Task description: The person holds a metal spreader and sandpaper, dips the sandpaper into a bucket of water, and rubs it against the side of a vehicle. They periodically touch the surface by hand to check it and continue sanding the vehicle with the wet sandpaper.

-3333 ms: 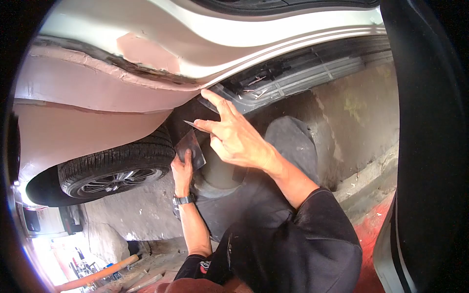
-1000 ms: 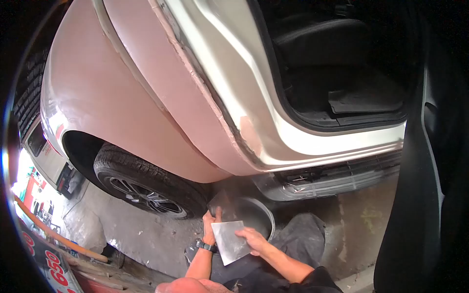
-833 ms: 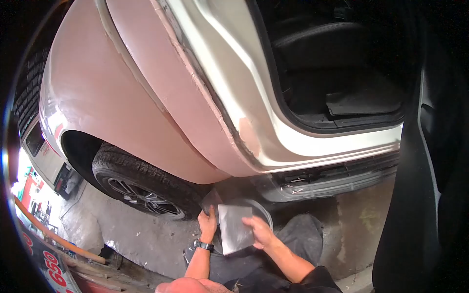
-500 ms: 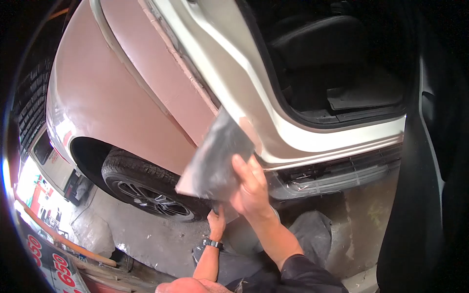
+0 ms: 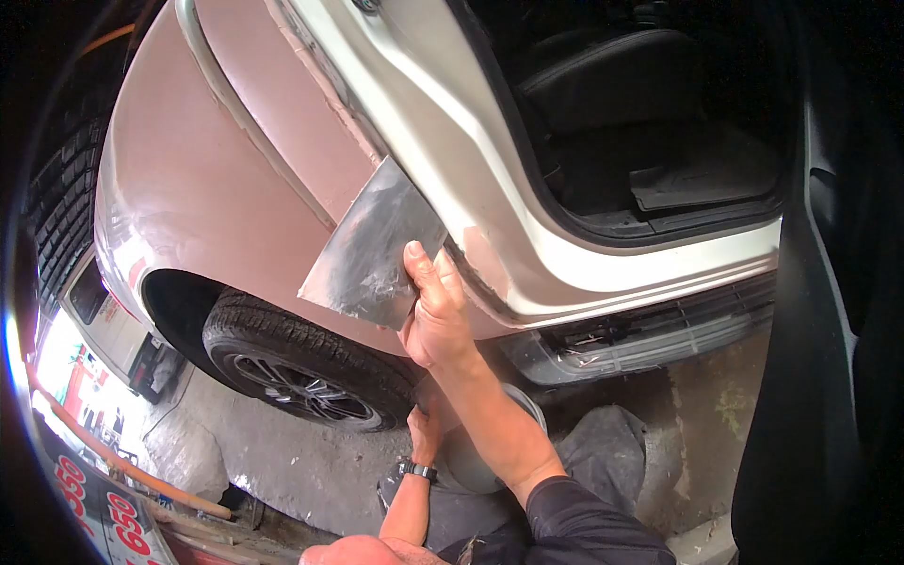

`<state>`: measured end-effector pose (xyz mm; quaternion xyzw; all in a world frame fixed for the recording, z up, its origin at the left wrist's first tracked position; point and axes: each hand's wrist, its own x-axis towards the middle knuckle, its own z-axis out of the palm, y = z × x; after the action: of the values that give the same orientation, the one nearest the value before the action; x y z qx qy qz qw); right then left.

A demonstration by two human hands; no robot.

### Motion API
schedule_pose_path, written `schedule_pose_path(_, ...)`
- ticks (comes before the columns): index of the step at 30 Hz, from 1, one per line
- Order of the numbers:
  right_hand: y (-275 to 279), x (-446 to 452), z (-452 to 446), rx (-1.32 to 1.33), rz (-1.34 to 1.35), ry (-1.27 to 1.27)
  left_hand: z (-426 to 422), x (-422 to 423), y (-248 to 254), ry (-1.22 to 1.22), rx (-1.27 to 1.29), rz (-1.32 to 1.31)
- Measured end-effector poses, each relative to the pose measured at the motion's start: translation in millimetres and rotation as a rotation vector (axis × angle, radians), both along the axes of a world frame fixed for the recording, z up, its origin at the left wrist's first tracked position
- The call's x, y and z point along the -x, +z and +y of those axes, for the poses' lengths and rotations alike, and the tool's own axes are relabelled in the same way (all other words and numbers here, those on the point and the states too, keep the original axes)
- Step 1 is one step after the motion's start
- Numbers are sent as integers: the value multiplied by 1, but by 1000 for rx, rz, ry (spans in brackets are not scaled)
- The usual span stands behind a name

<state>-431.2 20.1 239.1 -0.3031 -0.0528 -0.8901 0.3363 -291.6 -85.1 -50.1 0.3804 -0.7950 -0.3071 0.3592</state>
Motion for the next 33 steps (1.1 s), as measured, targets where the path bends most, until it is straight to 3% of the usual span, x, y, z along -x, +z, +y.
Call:
schedule_pose_path(22, 5, -3, -6, -2, -33, -56, -2, 3, -1, -32, -1, 79)
schedule_pose_path(33, 7, 2, -1, -19, -42, -74, -1, 2, -1, 15, -11, -7)
